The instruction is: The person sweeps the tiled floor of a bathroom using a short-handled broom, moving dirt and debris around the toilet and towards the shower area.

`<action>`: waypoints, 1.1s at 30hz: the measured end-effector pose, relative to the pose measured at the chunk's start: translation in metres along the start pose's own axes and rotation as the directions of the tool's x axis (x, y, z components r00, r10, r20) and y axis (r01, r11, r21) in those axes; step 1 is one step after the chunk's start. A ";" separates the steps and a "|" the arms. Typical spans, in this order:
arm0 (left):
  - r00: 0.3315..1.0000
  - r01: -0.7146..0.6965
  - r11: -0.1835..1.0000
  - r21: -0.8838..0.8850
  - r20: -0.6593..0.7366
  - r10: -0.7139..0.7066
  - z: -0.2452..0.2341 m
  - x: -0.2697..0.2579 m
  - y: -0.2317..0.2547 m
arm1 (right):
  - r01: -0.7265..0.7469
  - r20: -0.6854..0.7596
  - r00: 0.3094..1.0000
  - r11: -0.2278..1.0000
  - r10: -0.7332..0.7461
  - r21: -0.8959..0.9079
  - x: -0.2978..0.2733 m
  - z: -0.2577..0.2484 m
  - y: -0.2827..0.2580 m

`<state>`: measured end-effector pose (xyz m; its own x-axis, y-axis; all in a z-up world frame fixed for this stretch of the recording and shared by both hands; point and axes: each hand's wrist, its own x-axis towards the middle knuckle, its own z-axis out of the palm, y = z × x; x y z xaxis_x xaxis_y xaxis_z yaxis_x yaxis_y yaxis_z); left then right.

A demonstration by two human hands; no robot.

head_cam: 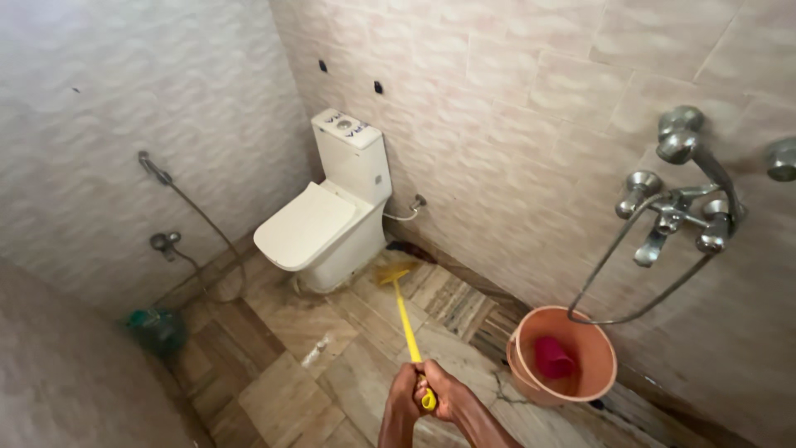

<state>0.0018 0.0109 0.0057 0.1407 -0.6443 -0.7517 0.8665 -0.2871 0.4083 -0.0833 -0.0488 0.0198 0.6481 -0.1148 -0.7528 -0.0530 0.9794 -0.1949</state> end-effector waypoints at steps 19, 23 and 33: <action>0.993 -0.076 0.997 -0.011 0.091 0.077 0.051 0.022 -0.008 | 0.234 0.005 0.967 0.892 -0.256 0.388 -0.021 -0.026 -0.028; 0.978 -0.153 0.988 -0.017 0.144 0.154 0.047 0.022 -0.021 | 0.316 -0.113 0.949 0.893 -0.295 0.319 -0.029 -0.028 -0.023; 0.984 -0.170 0.973 -0.159 0.030 0.177 0.031 0.012 0.022 | 0.094 -0.003 0.996 0.995 -0.094 0.045 0.007 0.004 -0.030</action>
<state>0.0082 -0.0250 0.0214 0.2775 -0.7058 -0.6517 0.8948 -0.0571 0.4429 -0.0742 -0.0783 0.0231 0.6481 -0.2068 -0.7329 0.0424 0.9707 -0.2364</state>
